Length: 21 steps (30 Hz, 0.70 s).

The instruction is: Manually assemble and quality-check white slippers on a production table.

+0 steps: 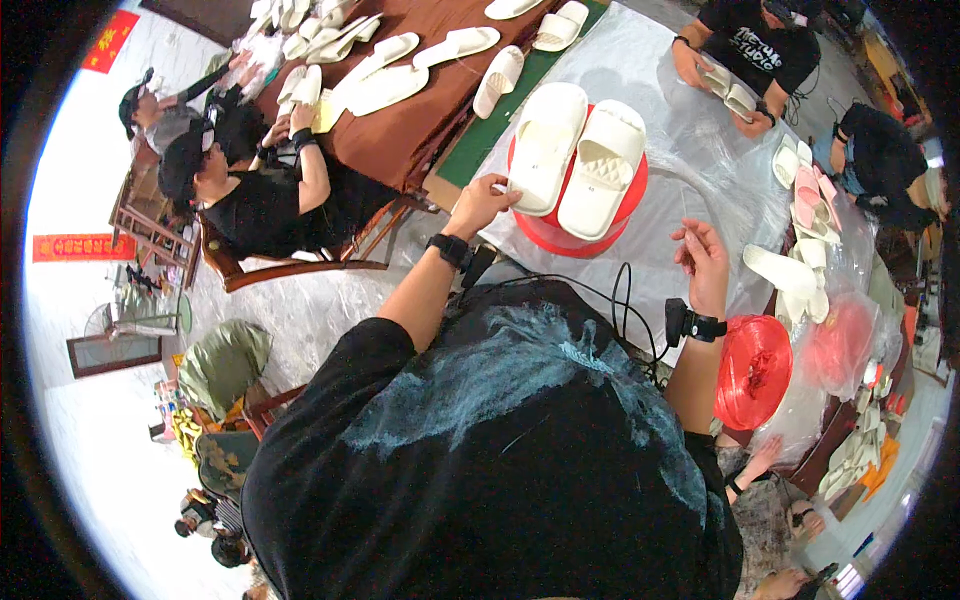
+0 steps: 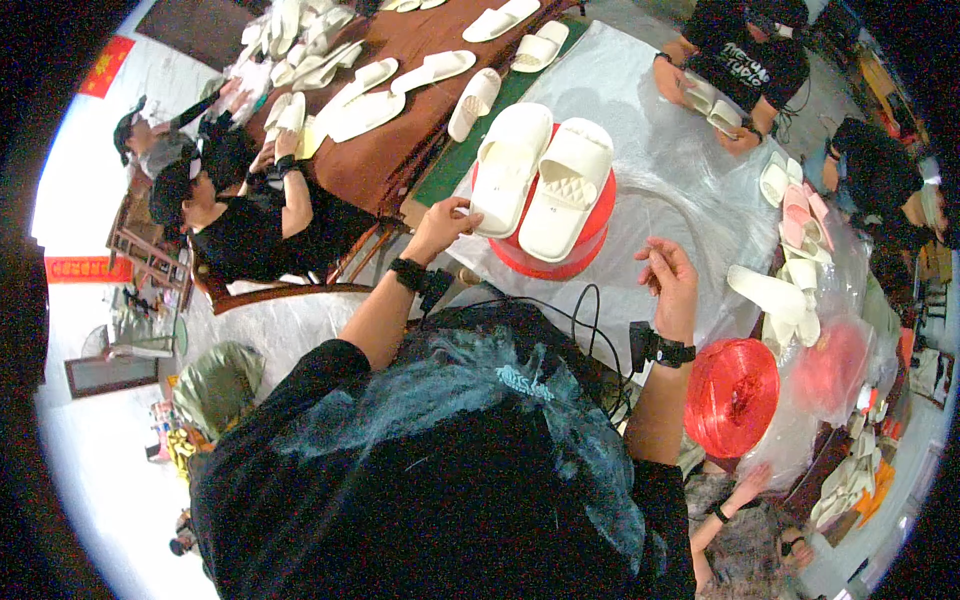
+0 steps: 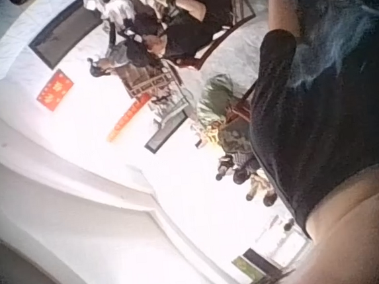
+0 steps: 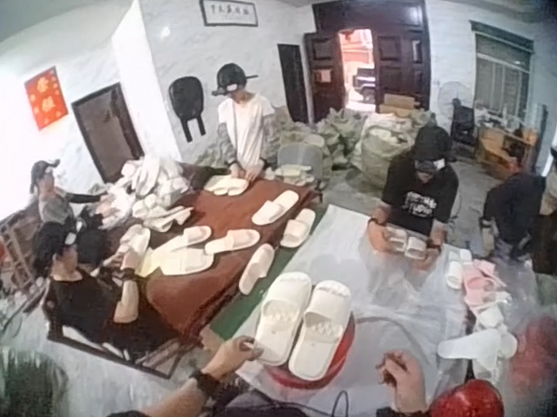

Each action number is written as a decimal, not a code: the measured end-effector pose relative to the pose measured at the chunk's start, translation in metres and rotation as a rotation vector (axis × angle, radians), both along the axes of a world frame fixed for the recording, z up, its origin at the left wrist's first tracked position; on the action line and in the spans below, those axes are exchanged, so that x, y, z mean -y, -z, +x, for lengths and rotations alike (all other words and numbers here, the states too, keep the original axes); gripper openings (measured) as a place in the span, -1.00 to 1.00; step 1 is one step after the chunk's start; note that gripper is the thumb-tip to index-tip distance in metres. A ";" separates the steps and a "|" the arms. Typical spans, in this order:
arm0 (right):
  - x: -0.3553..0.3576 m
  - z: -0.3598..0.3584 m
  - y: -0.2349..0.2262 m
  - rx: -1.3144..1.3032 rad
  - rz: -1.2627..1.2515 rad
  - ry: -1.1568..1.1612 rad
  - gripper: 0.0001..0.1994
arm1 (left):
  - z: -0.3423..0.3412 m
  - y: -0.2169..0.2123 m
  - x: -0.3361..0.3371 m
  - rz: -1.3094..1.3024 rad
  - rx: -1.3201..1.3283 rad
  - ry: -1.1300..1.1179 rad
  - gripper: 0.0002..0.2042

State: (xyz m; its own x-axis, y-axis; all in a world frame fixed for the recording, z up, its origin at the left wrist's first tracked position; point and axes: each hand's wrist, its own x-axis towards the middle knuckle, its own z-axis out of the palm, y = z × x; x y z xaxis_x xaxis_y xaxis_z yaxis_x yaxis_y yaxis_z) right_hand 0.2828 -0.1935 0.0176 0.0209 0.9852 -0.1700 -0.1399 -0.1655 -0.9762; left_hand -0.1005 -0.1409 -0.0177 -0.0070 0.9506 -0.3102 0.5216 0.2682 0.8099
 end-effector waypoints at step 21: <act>-0.051 -0.081 -0.034 0.004 0.060 -0.391 -0.81 | 0.004 -0.003 -0.004 0.096 -0.066 0.038 -0.61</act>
